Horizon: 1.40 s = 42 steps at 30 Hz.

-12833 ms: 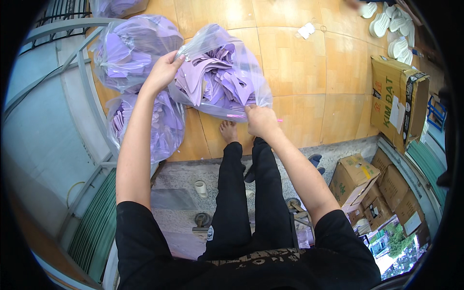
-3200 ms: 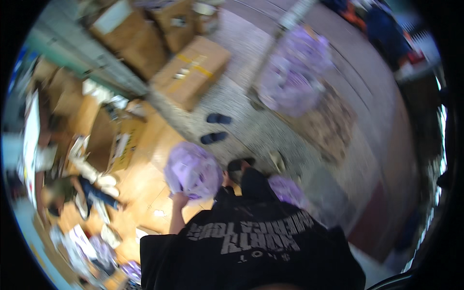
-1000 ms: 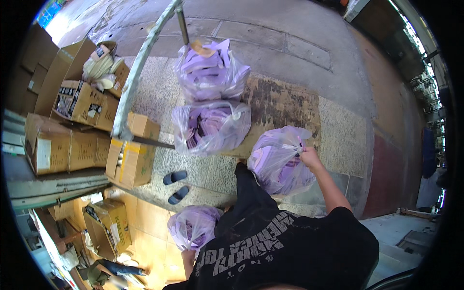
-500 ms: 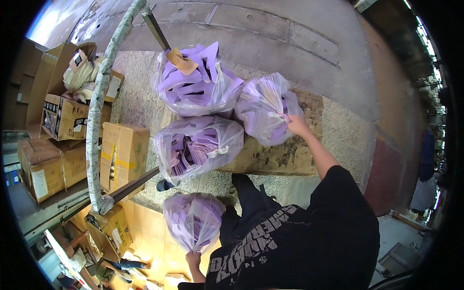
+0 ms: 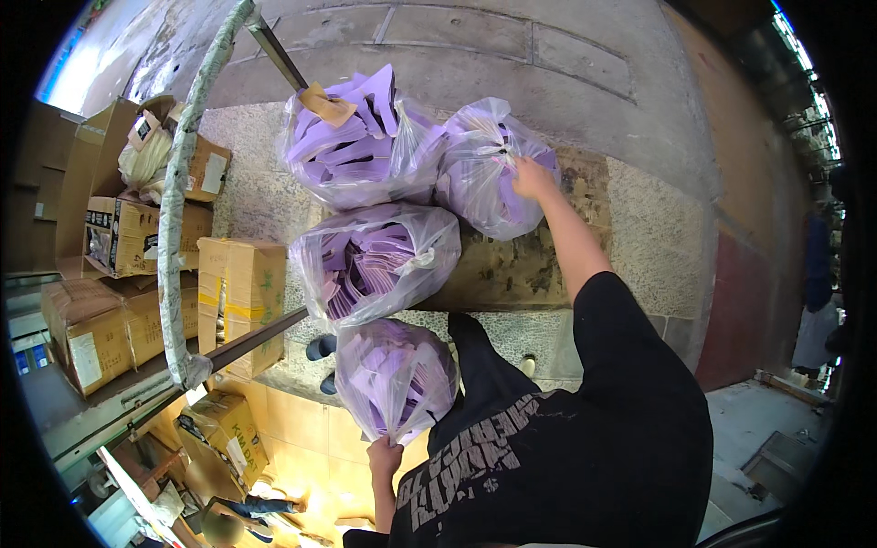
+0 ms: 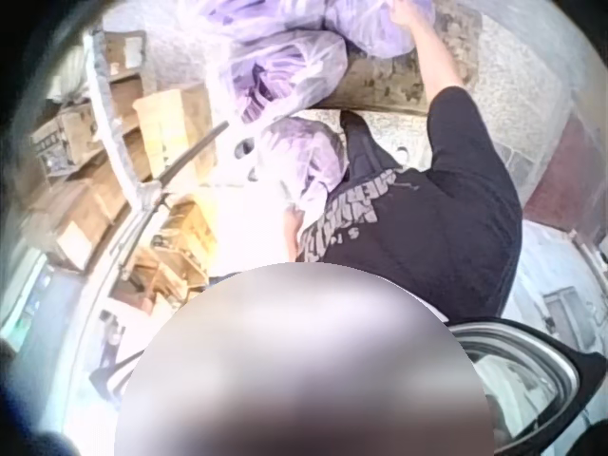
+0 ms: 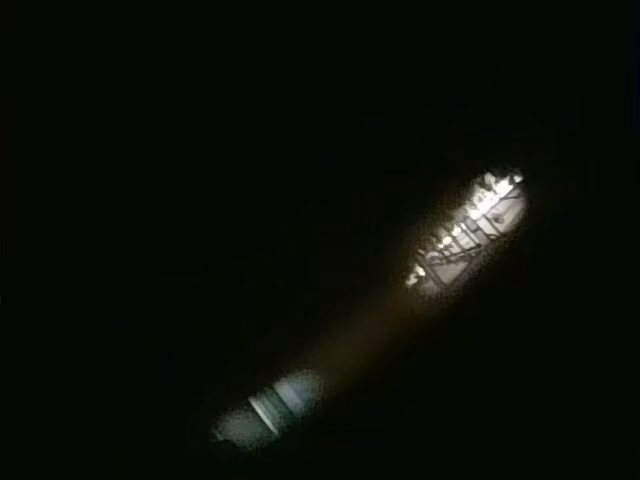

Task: The person gathers purple foam pieces, stacks them, and ties them into bundles using rubber bands. They then place the bundles into plastic bags, label the bags with a marker, and load them onto a hand truck for transport.

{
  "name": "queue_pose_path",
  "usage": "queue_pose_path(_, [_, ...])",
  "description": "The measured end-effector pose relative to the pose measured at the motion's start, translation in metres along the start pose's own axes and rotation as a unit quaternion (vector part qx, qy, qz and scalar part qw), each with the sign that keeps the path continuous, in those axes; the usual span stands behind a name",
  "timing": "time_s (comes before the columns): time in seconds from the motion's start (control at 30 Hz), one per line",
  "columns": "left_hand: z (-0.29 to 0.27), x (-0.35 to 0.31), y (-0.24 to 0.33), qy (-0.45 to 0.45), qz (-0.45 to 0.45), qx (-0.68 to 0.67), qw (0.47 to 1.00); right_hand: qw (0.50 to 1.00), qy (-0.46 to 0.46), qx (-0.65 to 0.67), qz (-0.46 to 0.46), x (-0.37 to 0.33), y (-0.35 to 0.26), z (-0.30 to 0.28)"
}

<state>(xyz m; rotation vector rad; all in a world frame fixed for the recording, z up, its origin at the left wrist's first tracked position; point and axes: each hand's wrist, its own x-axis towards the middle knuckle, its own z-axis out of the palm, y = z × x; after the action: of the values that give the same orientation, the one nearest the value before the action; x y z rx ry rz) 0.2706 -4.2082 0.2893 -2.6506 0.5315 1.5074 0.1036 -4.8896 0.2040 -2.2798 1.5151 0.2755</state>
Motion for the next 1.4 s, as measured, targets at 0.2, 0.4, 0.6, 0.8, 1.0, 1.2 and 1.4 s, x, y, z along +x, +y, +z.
queue_pose_path(0.2, [-0.009, -0.036, 0.023, 0.019, 0.034, 0.014, 0.999, 0.999, 0.014, -0.019, 0.047, 0.024, -0.007, 0.019])
queue_pose_path(0.4, [-0.019, -0.090, 0.096, 0.077, -0.015, 0.021, 0.997, 0.999, -0.030, -0.008, 0.006, 0.043, -0.002, -0.005])
queue_pose_path(0.6, [-0.029, -0.122, 0.171, 0.097, -0.040, -0.067, 0.992, 0.989, -0.054, 0.133, -0.021, 0.060, 0.025, -0.008])
queue_pose_path(0.8, [-0.049, -0.118, 0.223, 0.065, -0.043, -0.069, 0.995, 0.994, -0.025, 0.092, -0.048, 0.058, 0.037, 0.021])
queue_pose_path(1.0, [-0.050, -0.122, 0.255, 0.076, -0.003, -0.118, 0.990, 0.988, 0.003, 0.093, -0.123, -0.003, 0.049, -0.003])
queue_pose_path(1.2, [-0.038, -0.110, 0.293, 0.059, 0.051, -0.178, 0.981, 0.853, -0.188, 0.325, -0.363, -0.196, 0.019, -0.002])
queue_pose_path(1.4, [-0.013, -0.095, 0.326, -0.012, 0.143, -0.016, 0.989, 0.903, -0.167, 0.300, -0.258, -0.329, -0.005, 0.025])
